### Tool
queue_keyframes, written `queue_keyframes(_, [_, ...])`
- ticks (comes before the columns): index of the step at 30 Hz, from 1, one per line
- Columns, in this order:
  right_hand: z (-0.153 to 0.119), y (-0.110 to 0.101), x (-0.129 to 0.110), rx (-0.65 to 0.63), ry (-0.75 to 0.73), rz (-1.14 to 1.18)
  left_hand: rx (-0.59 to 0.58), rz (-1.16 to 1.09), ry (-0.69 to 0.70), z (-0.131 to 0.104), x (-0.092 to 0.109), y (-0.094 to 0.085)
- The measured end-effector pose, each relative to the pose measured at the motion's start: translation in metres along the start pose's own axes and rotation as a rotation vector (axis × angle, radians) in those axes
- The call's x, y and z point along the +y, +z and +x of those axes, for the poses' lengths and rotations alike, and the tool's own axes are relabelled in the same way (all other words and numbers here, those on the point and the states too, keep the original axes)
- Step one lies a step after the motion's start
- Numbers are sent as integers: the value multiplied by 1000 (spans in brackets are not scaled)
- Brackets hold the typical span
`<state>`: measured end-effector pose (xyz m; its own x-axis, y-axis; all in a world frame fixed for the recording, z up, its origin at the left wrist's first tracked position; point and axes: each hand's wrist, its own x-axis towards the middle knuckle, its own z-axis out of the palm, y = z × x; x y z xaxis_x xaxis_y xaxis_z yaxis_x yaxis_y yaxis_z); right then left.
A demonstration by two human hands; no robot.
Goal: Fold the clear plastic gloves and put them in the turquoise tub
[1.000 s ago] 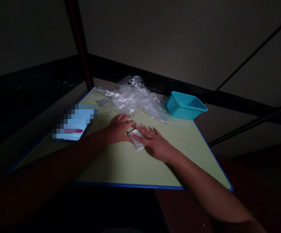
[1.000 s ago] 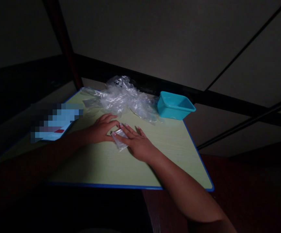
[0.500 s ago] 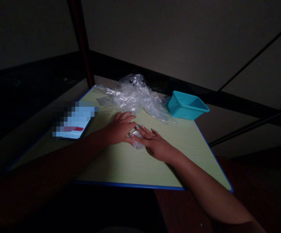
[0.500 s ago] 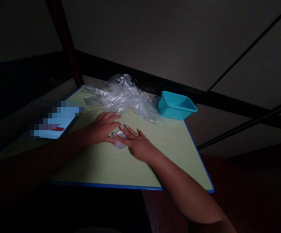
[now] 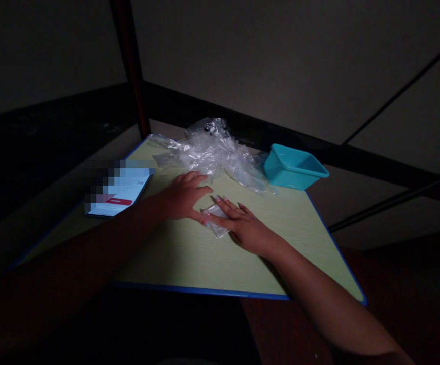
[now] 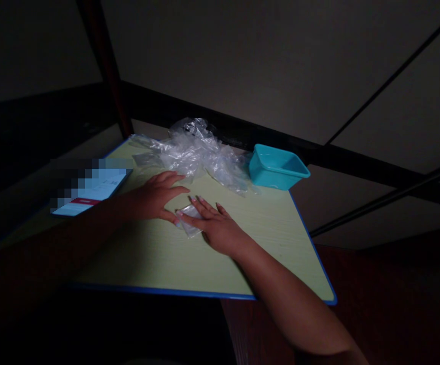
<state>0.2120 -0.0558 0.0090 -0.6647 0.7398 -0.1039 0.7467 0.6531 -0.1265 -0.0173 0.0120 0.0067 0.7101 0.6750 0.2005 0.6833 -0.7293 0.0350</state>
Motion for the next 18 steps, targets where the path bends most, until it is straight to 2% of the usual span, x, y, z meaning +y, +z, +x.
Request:
queue_keyframes(7, [0,-3,-3,-12,5,-21,-100,-17,-74,0,-6,2])
queue_keyframes(13, [1,-2,-4,-1,-1,-33,-110,-26,-94,1,-3,2])
queue_keyframes(18, [2,-2,-4,17,-1,-34,-70,-15,-67,0,-7,8])
